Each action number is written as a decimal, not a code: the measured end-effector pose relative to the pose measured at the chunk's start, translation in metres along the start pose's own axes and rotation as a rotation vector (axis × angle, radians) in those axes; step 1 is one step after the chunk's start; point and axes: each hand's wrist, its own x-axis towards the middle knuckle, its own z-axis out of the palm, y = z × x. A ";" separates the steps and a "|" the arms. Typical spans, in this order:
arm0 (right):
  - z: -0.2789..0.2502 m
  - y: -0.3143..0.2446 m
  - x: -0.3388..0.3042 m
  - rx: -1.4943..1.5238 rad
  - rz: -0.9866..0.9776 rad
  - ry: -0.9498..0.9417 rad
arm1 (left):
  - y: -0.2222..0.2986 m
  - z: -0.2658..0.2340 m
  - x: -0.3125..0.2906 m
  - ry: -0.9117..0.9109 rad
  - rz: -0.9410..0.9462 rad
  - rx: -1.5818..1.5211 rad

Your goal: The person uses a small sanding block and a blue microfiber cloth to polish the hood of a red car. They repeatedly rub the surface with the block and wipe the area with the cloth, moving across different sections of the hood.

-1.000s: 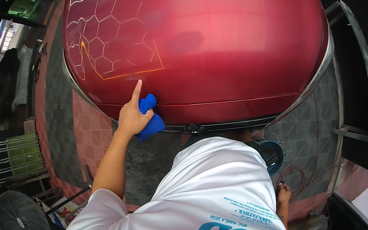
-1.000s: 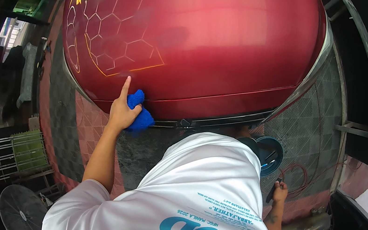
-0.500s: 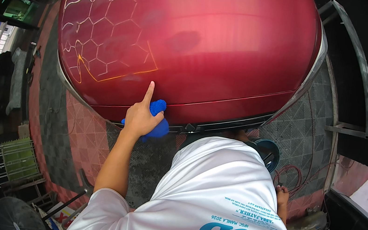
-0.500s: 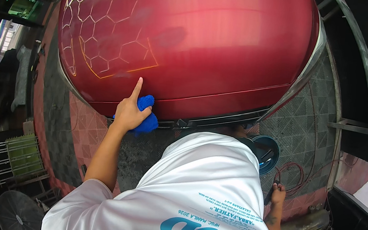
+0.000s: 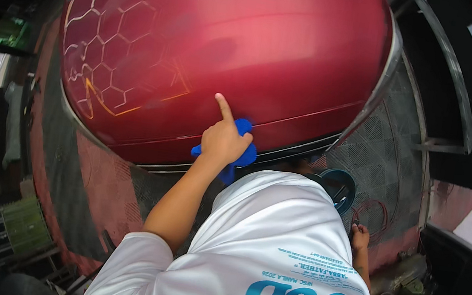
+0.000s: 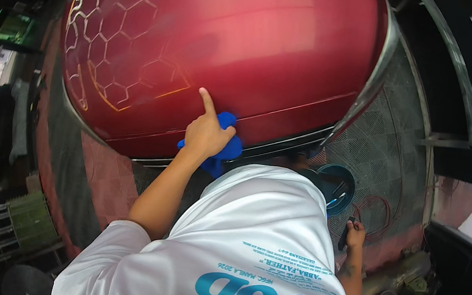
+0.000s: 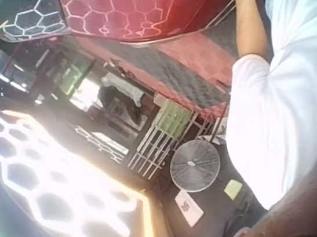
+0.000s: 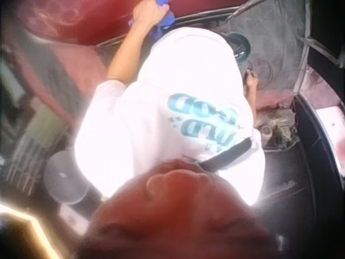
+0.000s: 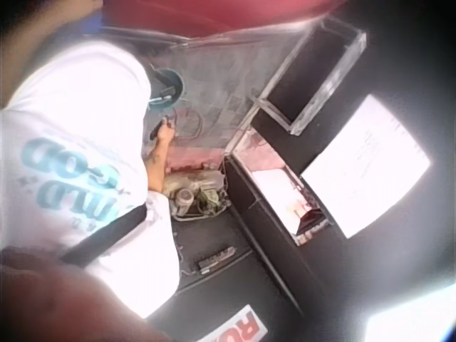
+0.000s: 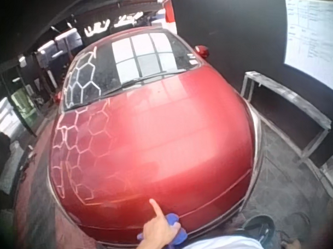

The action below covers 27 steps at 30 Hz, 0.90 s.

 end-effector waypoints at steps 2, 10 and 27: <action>0.005 -0.008 -0.013 0.011 -0.016 0.057 | -0.005 0.004 -0.001 0.047 0.045 0.026; 0.021 0.001 -0.035 0.020 0.072 0.093 | -0.004 -0.014 -0.004 0.083 0.170 -0.092; 0.099 -0.025 0.026 0.273 0.092 0.029 | 0.372 -0.031 0.169 -0.014 0.645 0.640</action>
